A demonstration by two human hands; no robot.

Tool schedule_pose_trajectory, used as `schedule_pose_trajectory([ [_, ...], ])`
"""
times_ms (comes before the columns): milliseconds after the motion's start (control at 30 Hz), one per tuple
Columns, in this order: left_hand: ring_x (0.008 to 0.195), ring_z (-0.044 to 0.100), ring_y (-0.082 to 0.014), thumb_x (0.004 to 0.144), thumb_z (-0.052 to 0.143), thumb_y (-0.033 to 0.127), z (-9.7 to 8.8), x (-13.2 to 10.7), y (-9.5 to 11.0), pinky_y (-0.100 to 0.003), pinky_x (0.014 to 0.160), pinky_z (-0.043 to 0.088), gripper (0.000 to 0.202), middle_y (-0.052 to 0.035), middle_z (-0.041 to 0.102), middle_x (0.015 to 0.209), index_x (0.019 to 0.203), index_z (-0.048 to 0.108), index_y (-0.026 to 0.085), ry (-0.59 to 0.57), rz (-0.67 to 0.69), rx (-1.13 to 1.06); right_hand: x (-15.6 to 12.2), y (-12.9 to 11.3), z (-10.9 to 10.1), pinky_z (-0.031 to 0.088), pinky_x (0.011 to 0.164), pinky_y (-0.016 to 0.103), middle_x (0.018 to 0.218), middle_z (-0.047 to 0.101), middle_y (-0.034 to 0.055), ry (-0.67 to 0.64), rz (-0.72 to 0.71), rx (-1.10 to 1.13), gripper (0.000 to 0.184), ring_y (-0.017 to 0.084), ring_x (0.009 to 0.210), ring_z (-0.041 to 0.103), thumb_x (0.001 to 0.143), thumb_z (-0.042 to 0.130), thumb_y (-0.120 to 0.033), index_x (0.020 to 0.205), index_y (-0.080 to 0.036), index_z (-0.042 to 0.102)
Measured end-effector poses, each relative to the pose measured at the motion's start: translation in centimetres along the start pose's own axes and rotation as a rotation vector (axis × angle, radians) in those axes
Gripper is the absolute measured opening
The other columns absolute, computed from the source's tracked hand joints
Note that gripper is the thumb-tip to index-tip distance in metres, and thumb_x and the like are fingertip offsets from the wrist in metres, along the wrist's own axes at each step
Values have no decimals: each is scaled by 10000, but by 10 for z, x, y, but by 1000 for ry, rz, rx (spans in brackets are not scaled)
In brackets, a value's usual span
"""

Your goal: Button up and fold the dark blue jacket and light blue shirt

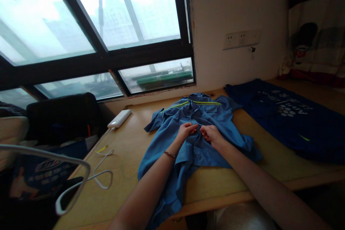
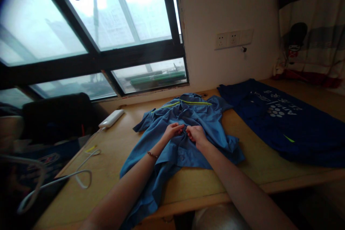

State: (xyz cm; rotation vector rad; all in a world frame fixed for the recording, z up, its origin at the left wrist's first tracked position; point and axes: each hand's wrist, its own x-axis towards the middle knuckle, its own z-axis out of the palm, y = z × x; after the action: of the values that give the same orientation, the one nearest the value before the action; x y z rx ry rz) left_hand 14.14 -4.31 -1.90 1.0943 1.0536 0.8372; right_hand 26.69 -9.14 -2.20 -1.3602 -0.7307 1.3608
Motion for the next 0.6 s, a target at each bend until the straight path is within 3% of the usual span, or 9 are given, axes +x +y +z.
schedule_pose_trajectory([
  [100, 461, 468, -66, 515, 742, 357, -2, -6, 5, -186, 458, 342, 291, 14, 555, 523, 638, 623, 122, -114, 35, 30, -1, 1, -1, 207, 322, 177, 410, 455, -32, -68, -74, 69, 102, 47, 339, 357, 557, 532, -205, 482, -149, 489],
  [200, 593, 512, -75, 525, 739, 333, 0, -11, 7, -179, 539, 373, 324, -16, 609, 737, 766, 664, 129, -201, 157, 39, 1, 2, -3, 239, 361, 186, 462, 477, -26, -173, -150, 198, 70, 57, 396, 390, 563, 539, -208, 540, -146, 516],
  [300, 635, 508, -67, 449, 773, 239, 9, -10, 2, -181, 600, 386, 379, -14, 592, 848, 799, 659, 146, -129, 275, 33, 6, 2, -7, 204, 365, 189, 455, 433, -46, -234, -158, 281, 77, 56, 399, 351, 561, 546, -220, 583, -151, 520],
  [433, 603, 507, -65, 478, 756, 216, 17, -7, -11, -210, 625, 396, 519, 7, 575, 809, 965, 583, 172, -42, 250, 6, 9, 1, -11, 194, 383, 179, 482, 412, -59, -300, -187, 264, 89, 50, 405, 300, 585, 519, -230, 641, -162, 528],
  [600, 581, 471, -84, 525, 723, 248, 11, -13, -19, -203, 571, 353, 312, 30, 525, 631, 742, 527, 139, -34, 353, 167, 0, 2, -5, 231, 401, 177, 548, 436, -56, -364, -319, 41, 131, 60, 437, 324, 669, 482, -279, 730, -181, 543],
])
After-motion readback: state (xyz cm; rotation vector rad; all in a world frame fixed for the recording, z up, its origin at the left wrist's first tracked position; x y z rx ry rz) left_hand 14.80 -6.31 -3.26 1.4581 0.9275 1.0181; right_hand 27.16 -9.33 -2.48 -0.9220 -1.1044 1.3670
